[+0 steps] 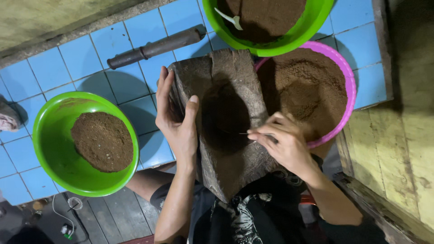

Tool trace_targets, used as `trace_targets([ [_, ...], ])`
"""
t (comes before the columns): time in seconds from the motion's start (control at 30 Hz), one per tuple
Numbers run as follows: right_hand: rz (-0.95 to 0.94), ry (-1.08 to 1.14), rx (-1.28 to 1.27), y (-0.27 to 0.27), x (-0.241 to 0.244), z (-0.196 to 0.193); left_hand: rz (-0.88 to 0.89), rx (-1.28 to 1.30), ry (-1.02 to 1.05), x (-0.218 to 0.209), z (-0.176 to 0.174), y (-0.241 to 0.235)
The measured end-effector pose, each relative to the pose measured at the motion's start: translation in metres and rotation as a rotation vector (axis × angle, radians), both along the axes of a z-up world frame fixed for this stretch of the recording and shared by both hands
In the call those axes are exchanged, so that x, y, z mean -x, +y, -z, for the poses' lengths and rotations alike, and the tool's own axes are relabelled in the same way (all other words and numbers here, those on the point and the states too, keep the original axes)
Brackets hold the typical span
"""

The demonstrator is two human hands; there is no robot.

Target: The person uses a spoon to scoop brown powder from a pink bowl and places it into a wooden mortar. They then use a pestle to grind the powder inside the mortar repeatedly.

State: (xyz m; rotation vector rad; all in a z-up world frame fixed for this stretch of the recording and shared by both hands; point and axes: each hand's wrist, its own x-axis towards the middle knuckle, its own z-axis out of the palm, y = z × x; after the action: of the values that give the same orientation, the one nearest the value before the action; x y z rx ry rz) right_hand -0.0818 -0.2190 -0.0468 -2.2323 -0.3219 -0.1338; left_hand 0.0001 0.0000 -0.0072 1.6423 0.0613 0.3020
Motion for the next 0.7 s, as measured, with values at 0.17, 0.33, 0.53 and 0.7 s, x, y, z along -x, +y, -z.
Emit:
trace_targets([
  [0.17, -0.042, -0.006, -0.035, 0.017, 0.007, -0.012, 0.004, 0.000, -0.007, 0.001, 0.001, -0.001],
  [0.33, -0.020, -0.090, 0.043, 0.009, -0.008, 0.016, -0.008, -0.016, -0.012, 0.001, -0.002, 0.001],
  [0.53, -0.077, 0.000, -0.089, -0.020, 0.006, -0.004, -0.002, 0.001, -0.017, 0.002, -0.004, 0.001],
  [0.7, -0.106, 0.014, -0.012, -0.014, 0.002, 0.023, -0.004, -0.011, -0.016, 0.002, -0.006, 0.000],
])
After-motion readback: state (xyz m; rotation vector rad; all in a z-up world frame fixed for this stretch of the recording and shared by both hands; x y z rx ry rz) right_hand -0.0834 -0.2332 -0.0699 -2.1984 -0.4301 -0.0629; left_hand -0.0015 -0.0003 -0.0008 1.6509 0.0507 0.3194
